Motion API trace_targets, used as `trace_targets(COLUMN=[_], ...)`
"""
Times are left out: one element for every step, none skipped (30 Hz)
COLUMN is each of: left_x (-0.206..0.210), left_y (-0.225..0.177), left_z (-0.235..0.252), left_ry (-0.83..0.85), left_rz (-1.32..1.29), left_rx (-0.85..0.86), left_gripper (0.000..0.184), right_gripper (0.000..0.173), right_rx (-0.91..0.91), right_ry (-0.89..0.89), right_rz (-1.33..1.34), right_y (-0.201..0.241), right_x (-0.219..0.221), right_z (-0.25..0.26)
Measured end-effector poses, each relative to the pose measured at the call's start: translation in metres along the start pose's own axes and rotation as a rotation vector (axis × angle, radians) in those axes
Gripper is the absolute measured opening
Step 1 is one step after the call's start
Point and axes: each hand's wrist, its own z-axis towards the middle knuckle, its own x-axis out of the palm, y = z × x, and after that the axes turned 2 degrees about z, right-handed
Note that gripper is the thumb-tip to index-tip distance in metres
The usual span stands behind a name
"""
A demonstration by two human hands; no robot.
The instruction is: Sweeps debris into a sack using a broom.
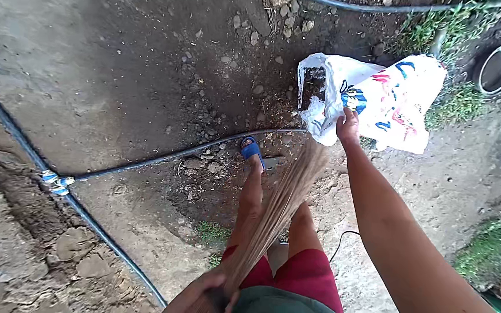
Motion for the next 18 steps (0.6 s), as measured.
trace_targets(left_x=[0.013, 0.031, 0.038, 0.035, 0.021, 0.007, -0.007, -0.02, -0.031, -0.04, -0.045, -0.046, -0.045, -0.04, -0.035, -0.027, -0.017, -0.008], left_y=[-0.018, -0.038, -0.054, -0.066, -0.072, -0.076, -0.081, -0.087, -0.093, -0.097, -0.101, -0.105, -0.109, -0.111, -0.112, -0.11, -0.106, -0.098], left_z=[0.029, 0.057, 0.082, 0.1, 0.112, 0.11, 0.1, 0.083, 0.066, 0.049, 0.035, 0.023, 0.014, 0.005, -0.004, -0.015, -0.028, -0.044], left_ry=[-0.017, -0.063, -0.075, -0.068, -0.064, -0.102, -0.155, -0.208, -0.25, -0.269, -0.279, -0.289, -0.299, -0.305, -0.317, -0.35, -0.389, -0.42], left_rz=[0.102, 0.231, 0.3, 0.303, 0.262, 0.206, 0.148, 0.116, 0.129, 0.155, 0.181, 0.218, 0.255, 0.301, 0.346, 0.39, 0.431, 0.47], left_rx=[-0.014, -0.006, 0.019, 0.059, 0.113, 0.174, 0.233, 0.272, 0.281, 0.274, 0.261, 0.248, 0.236, 0.224, 0.211, 0.195, 0.184, 0.171], left_gripper=[0.029, 0.024, 0.023, 0.025, 0.032, 0.033, 0.03, 0.032, 0.035, 0.039, 0.041, 0.044, 0.05, 0.057, 0.064, 0.069, 0.073, 0.076], right_gripper=[0.044, 0.044, 0.044, 0.044, 0.044, 0.045, 0.044, 0.044, 0.044, 0.044, 0.044, 0.044, 0.044, 0.044, 0.044, 0.045, 0.045, 0.045], right_rx=[-0.001, 0.007, 0.022, 0.036, 0.046, 0.049, 0.046, 0.041, 0.039, 0.039, 0.044, 0.049, 0.052, 0.051, 0.05, 0.051, 0.05, 0.044], right_ry=[0.011, 0.018, 0.018, 0.009, 0.006, 0.01, 0.013, 0.016, 0.017, 0.02, 0.02, 0.026, 0.033, 0.04, 0.048, 0.063, 0.08, 0.095], right_rz=[-0.012, -0.026, -0.037, -0.038, -0.039, -0.04, -0.041, -0.043, -0.046, -0.045, -0.04, -0.036, -0.031, -0.022, -0.006, 0.01, 0.028, 0.041], right_y=[0.002, 0.003, 0.003, 0.002, 0.0, -0.001, -0.003, -0.004, -0.004, -0.004, -0.004, -0.003, -0.002, -0.001, 0.0, 0.001, 0.003, 0.005], right_x=[-0.001, -0.001, -0.001, -0.002, -0.002, 0.0, 0.002, 0.003, 0.003, 0.004, 0.005, 0.006, 0.008, 0.01, 0.011, 0.013, 0.017, 0.021], right_z=[0.0, 0.0, 0.001, 0.001, 0.003, 0.004, 0.004, 0.005, 0.005, 0.005, 0.004, 0.003, 0.001, -0.001, -0.003, -0.006, -0.01, -0.013])
